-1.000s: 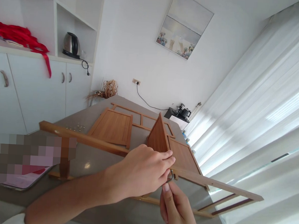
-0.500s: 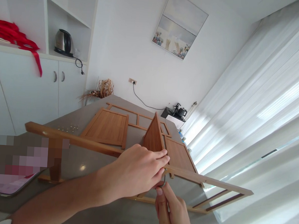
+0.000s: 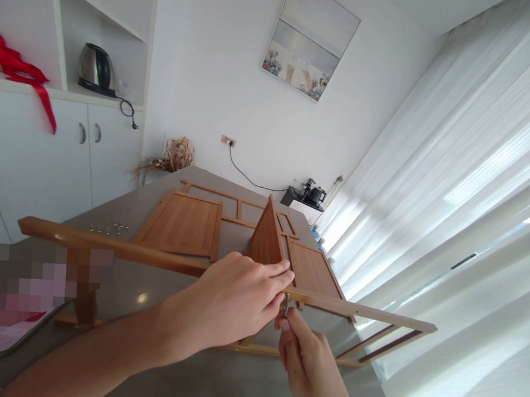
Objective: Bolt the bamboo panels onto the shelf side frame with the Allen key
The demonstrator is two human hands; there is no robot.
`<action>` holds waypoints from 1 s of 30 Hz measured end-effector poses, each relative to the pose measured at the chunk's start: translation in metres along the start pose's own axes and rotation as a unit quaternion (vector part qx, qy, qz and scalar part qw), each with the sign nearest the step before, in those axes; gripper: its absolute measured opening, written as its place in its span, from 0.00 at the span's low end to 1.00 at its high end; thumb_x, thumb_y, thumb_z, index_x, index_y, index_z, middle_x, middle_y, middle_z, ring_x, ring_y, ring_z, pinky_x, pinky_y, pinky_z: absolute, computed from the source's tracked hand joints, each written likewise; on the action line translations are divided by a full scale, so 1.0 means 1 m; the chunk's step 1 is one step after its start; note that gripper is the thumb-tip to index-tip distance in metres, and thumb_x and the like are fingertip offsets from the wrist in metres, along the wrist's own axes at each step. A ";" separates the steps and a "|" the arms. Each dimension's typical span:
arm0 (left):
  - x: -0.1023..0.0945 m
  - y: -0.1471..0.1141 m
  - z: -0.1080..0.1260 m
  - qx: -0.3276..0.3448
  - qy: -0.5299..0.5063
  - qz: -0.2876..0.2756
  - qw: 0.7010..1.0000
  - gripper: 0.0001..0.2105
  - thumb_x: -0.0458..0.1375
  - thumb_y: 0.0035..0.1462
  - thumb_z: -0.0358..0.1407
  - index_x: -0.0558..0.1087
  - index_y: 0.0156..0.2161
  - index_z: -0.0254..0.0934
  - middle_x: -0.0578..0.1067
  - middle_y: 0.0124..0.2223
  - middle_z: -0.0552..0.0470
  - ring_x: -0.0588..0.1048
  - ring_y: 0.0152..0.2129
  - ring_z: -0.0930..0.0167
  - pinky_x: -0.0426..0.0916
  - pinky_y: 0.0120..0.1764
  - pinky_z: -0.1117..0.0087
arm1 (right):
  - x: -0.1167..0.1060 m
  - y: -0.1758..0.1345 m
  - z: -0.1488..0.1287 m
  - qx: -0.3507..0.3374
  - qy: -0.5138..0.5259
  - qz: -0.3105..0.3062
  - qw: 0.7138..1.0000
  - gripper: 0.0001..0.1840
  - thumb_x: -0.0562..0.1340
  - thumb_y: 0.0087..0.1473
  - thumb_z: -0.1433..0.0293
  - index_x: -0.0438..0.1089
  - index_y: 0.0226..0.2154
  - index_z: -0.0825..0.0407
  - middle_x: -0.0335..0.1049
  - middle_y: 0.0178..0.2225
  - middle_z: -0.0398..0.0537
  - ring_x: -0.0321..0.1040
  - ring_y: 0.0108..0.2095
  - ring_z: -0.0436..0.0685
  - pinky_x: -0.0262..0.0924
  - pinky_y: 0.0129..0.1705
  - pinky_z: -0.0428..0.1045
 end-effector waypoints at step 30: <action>-0.002 0.001 0.000 -0.003 -0.002 0.009 1.000 0.17 0.48 0.69 0.34 0.73 0.57 0.40 0.74 0.60 0.57 0.83 0.37 0.67 0.76 0.30 0.64 | -0.042 -0.001 -0.023 -0.094 -0.219 0.011 0.971 0.12 0.48 0.69 0.69 0.61 0.34 0.47 0.71 0.27 0.41 0.70 0.24 0.50 0.57 0.26 0.42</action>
Point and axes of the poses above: each hand's wrist, its own y-axis towards the middle knuckle, its own x-axis out of the palm, z = x × y, the point moved 6 cm from there along y, towards the middle knuckle
